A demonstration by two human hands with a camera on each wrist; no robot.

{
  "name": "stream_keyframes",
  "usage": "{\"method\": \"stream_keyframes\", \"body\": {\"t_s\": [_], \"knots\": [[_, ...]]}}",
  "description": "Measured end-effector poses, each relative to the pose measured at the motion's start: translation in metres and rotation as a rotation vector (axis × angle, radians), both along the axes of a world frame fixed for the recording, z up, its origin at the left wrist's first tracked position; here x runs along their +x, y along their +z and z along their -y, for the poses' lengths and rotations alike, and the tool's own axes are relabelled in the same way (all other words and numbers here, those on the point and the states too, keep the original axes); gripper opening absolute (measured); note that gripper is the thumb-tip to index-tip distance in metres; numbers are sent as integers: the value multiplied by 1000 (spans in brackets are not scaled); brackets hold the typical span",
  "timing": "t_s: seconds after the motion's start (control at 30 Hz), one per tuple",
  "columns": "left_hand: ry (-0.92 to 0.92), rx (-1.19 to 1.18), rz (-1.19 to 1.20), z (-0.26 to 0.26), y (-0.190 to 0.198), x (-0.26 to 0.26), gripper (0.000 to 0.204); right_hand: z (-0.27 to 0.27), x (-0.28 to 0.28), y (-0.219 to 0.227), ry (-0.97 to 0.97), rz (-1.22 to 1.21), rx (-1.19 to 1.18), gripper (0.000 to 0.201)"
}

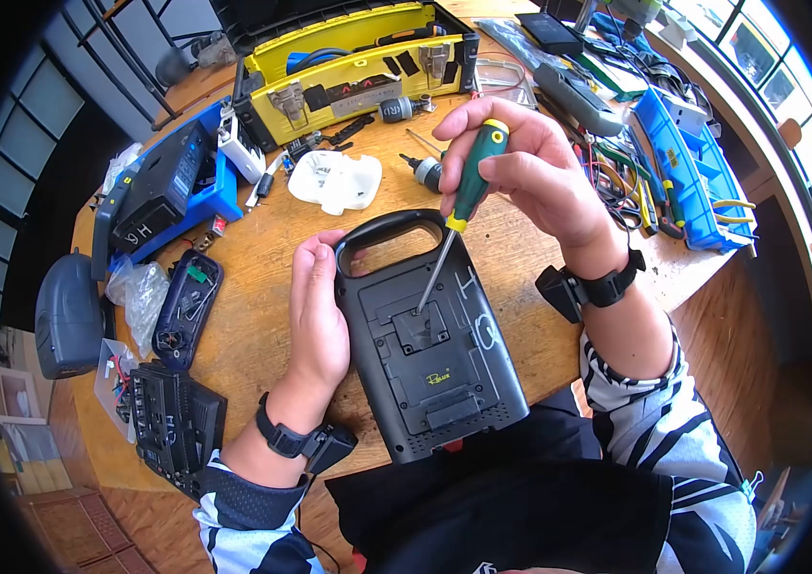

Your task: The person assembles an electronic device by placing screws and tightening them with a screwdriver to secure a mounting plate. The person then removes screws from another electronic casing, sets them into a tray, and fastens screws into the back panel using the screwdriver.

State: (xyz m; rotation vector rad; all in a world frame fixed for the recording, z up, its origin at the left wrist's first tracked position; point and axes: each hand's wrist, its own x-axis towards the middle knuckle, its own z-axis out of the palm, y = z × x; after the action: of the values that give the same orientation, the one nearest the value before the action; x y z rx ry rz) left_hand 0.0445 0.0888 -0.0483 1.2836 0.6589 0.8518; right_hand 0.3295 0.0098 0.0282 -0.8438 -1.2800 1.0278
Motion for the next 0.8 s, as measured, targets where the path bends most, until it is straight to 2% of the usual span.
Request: {"method": "stream_keyframes", "body": {"t_s": [0.33, 0.8], "knots": [[-15, -23, 7, 1, 2, -1, 42, 7, -2, 9, -46, 77, 8, 39], [-11, -47, 16, 0, 0, 0, 41, 29, -25, 29, -81, 234, 165, 36]]}}
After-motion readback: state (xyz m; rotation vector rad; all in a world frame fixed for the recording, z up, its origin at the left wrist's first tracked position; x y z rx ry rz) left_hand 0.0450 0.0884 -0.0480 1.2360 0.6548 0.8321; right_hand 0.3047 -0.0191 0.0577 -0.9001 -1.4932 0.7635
